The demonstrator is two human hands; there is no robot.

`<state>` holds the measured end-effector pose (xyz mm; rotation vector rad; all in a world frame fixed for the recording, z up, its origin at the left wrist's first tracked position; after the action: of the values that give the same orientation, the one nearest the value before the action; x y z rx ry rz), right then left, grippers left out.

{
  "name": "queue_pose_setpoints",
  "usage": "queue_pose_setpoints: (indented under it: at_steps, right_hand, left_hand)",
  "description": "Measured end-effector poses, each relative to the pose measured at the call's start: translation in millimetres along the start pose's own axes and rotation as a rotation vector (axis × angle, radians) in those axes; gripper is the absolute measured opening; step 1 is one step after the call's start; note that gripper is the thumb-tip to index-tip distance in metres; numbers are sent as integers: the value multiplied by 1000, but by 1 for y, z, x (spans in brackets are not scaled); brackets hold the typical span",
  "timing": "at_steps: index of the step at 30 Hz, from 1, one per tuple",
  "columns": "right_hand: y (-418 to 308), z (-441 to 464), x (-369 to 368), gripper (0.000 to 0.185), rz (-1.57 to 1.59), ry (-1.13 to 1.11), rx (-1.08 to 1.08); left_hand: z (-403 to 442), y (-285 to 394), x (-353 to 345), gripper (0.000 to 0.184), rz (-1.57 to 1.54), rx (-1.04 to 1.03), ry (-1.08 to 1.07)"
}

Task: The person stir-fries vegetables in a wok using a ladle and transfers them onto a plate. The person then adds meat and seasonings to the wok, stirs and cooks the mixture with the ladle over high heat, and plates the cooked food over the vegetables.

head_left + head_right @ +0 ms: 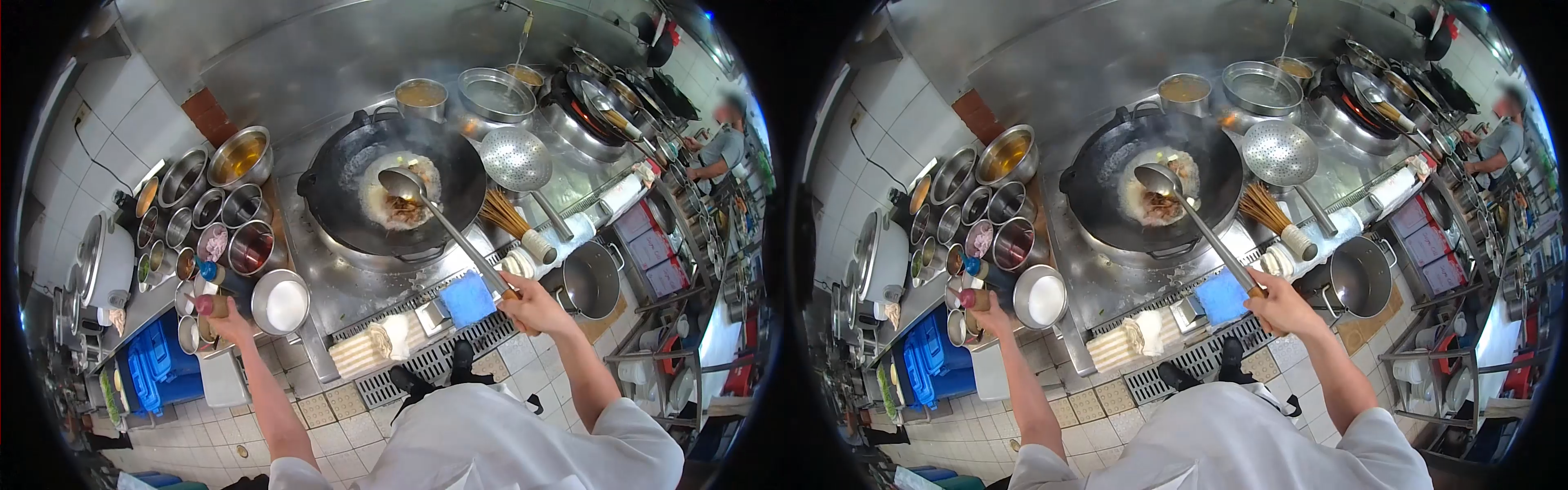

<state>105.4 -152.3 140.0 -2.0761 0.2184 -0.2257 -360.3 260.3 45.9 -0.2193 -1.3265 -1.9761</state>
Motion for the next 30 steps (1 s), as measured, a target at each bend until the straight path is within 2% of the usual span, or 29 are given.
queue_pose_setpoints:
  at_steps: [2,3,4,5,6,7,8,10,11,14,15,20,22,24,27,28,29,30]
  right_hand:
    - [7,16,12,65,150,9,18]
    - [11,24,14,66,12,15,30]
    - [8,22,12,66,11,13,36]
    - [2,15,6,66,-30,24,81]
    - [-7,5,3,65,-74,36,127]
    - [-18,-11,2,64,-51,11,39]
    - [-13,-12,7,64,-48,9,41]
    - [-1,-17,13,63,158,-106,-18]
    - [-1,-12,17,63,163,-130,-36]
    - [10,12,16,65,37,-79,84]
    - [9,11,15,67,-76,-31,62]
    - [7,-1,20,66,145,-138,23]
    - [3,16,25,63,173,-110,20]
    - [12,39,19,61,101,-102,50]
    - [27,70,20,62,-466,235,467]
    - [11,60,23,62,-464,239,470]
    - [6,54,27,62,-223,96,255]
    - [3,49,27,62,19,-49,40]
  left_hand:
    - [1,16,21,64,-46,-34,16]
    - [-1,28,33,63,-53,8,-20]
    - [-3,40,42,62,-63,51,-48]
    - [-9,61,54,60,-229,-118,-6]
    - [-15,75,66,60,-227,-123,-4]
    - [-23,85,77,60,-226,-80,-22]
    - [-30,91,86,60,-223,-37,-43]
    - [-43,99,97,60,-260,-47,-49]
    - [-51,104,101,60,-357,-59,-61]
    - [-77,120,101,58,-528,-80,-82]
    - [-87,126,100,56,-602,-85,-89]
    - [-128,162,87,58,-594,-103,-87]
    - [-135,176,68,71,-602,-96,-214]
    - [-141,195,55,70,-602,-80,-252]
    - [-144,228,21,63,-388,-176,-611]
    - [-144,238,12,61,-267,-215,-700]
    - [-142,228,-8,63,-269,-248,-785]
    - [-141,232,-13,63,-266,-251,-783]
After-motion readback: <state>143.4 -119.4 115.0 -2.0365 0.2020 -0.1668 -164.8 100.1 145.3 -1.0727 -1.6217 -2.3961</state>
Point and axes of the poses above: each hand's wrist, its own z-axis towards the middle knuckle, its own x-axis out of the back of the hand, y = z × x, the point moved 5 cm from there along z, towards the middle knuckle, and after that the axes turned 10 degrees about -y, right-handed, at the moved point
